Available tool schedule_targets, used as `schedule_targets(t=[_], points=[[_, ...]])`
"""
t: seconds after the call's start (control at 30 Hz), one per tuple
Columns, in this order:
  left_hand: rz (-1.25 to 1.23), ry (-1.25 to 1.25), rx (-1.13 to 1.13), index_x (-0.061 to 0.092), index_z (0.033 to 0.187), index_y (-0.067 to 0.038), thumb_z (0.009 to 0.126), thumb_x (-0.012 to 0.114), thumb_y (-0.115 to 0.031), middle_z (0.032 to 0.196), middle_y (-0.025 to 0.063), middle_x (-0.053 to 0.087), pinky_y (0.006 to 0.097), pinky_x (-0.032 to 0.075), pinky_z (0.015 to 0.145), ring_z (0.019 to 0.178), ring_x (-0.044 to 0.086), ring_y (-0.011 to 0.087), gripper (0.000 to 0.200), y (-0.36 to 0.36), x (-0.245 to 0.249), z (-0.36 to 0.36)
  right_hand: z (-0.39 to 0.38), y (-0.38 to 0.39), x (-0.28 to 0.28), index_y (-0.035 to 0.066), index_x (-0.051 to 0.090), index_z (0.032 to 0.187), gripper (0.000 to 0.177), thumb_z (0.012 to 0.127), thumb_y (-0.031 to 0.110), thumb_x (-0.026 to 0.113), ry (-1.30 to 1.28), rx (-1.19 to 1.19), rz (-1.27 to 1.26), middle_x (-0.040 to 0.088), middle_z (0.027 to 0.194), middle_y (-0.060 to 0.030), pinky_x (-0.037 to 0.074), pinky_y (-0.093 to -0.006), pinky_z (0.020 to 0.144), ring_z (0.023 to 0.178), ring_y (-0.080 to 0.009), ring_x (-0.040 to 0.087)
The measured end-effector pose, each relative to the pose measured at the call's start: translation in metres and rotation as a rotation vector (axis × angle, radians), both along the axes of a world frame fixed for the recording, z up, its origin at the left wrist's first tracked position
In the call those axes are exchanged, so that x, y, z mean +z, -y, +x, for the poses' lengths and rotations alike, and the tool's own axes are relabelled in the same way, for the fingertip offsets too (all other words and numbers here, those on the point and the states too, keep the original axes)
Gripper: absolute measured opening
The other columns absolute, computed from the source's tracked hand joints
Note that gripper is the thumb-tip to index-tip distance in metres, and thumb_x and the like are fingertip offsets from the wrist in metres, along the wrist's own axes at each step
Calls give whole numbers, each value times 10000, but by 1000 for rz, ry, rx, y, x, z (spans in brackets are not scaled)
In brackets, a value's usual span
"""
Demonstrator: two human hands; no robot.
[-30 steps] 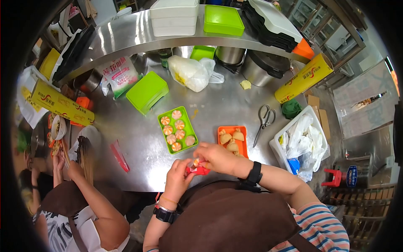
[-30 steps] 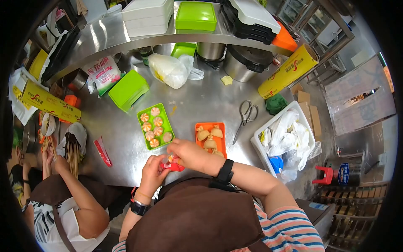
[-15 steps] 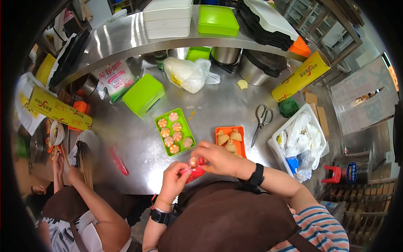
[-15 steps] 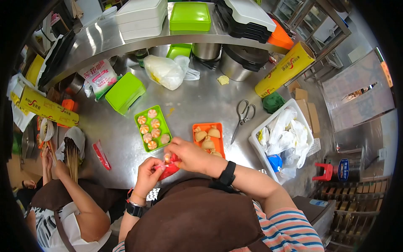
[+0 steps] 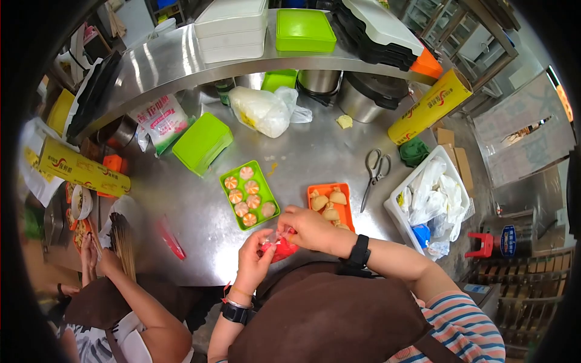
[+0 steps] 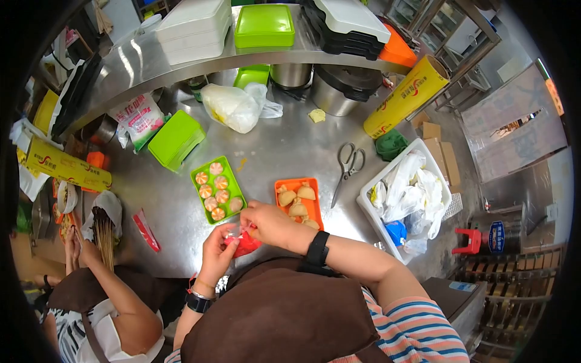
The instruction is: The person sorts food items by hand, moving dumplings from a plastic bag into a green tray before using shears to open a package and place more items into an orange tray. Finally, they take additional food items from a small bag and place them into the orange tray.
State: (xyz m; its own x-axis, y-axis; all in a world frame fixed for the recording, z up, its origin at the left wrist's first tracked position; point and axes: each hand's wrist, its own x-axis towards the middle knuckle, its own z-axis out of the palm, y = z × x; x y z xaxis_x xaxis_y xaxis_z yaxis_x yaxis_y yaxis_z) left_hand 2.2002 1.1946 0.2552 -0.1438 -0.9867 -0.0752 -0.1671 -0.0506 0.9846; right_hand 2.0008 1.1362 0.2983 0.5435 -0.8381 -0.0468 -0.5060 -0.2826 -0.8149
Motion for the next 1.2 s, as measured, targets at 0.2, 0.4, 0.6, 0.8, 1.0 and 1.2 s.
schedule_targets(t=[0.2,0.4,0.6,0.8,1.0,1.2], points=[[-12,144,-86,617,1116,-39,793,729,-33,880,84,615,293,513,631,723,608,174,342,1,17,-14,6,-1,-18,36,609,863,135,746,24,676,-97,-49,-92,602,902,-122,507,-386,681,807,-313,622],[-123,269,18,610,940,-20,768,727,-28,823,139,623,337,512,639,729,625,263,208,7,-11,-18,6,-1,-21,14,606,895,193,739,40,716,-21,17,7,622,919,-126,525,-369,706,819,-291,633],[-135,177,4,616,908,-16,796,684,-5,846,132,631,347,512,680,742,629,286,131,11,-13,-16,-2,-1,-23,-4,607,970,212,788,-2,716,207,-28,346,641,864,-79,560,-314,762,871,-162,645],[-122,87,-68,602,935,-25,805,708,-3,849,66,600,259,511,591,700,611,148,169,11,-6,-18,-6,-1,-18,-4,618,940,208,759,-18,719,120,-13,281,670,877,-117,545,-312,709,805,-199,664],[92,-162,-8,583,963,-33,772,801,-70,845,32,591,220,505,579,669,582,78,293,10,-3,-23,-11,-3,-31,13,637,1009,211,808,7,704,220,-1,359,672,921,-81,548,-296,782,856,-154,656],[-118,147,-69,591,987,-39,766,779,-56,800,62,601,273,508,613,678,590,146,291,18,-8,-23,-14,-6,-34,17,506,1215,409,840,-8,669,335,-18,537,663,989,-103,534,-302,844,931,-175,653]])
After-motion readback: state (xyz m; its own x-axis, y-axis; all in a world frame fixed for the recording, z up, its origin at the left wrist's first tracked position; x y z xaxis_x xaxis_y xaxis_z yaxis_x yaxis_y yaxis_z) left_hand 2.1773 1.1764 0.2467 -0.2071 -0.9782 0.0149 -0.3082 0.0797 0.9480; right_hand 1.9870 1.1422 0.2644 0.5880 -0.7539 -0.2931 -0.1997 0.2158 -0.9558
